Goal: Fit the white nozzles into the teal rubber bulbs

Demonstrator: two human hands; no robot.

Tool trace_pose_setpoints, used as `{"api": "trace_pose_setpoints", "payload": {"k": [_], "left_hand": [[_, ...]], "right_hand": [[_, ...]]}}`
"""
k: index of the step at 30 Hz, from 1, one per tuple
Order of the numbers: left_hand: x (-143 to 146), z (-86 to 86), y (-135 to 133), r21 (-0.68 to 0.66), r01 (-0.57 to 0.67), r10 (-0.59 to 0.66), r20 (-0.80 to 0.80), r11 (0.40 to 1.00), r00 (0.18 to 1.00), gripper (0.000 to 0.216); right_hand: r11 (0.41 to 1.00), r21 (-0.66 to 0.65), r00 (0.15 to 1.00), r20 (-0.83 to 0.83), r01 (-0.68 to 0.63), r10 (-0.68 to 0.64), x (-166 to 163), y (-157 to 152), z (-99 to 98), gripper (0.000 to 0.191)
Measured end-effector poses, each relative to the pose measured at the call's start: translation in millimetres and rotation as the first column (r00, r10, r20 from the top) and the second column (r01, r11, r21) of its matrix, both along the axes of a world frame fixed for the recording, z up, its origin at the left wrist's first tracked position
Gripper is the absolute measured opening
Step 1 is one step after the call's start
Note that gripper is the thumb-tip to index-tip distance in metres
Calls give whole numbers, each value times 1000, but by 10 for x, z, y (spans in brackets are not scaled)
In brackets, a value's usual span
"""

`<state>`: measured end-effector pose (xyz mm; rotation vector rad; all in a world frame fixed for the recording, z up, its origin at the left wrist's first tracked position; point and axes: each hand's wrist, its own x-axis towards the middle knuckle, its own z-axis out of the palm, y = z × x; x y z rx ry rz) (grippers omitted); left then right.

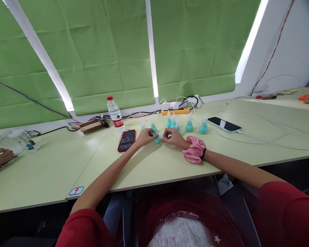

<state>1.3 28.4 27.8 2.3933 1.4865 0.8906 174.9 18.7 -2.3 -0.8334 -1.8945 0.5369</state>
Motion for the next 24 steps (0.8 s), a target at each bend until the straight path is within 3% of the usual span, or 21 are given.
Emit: {"api": "trace_pose_setpoints", "payload": {"k": [4, 8, 12, 15, 19, 24], "left_hand": [[18, -247, 5, -9, 59, -55, 213, 998, 975, 29], [73, -367, -61, -30, 78, -64, 332, 996, 941, 32], [128, -341, -148, 31, 35, -43, 330, 999, 943, 32], [156, -294, -211, 27, 35, -41, 242, 999, 970, 32], [187, -280, -266, 43, 50, -54, 100, 998, 993, 35], [208, -281, -309, -6, 110, -106, 212, 994, 972, 36]], "right_hand": [[1000, -21, 1000, -21, -14, 14, 13, 36, 9, 17], [997, -77, 989, -146, -29, 17, 7, 46, 26, 21], [981, -181, 967, -254, -71, 24, 19, 41, 57, 33], [979, -174, 960, -275, -106, 55, 21, 44, 70, 45], [989, -94, 975, -199, -117, 96, 0, 64, 51, 34], [984, -135, 959, -274, -115, 75, 8, 73, 75, 34]]}}
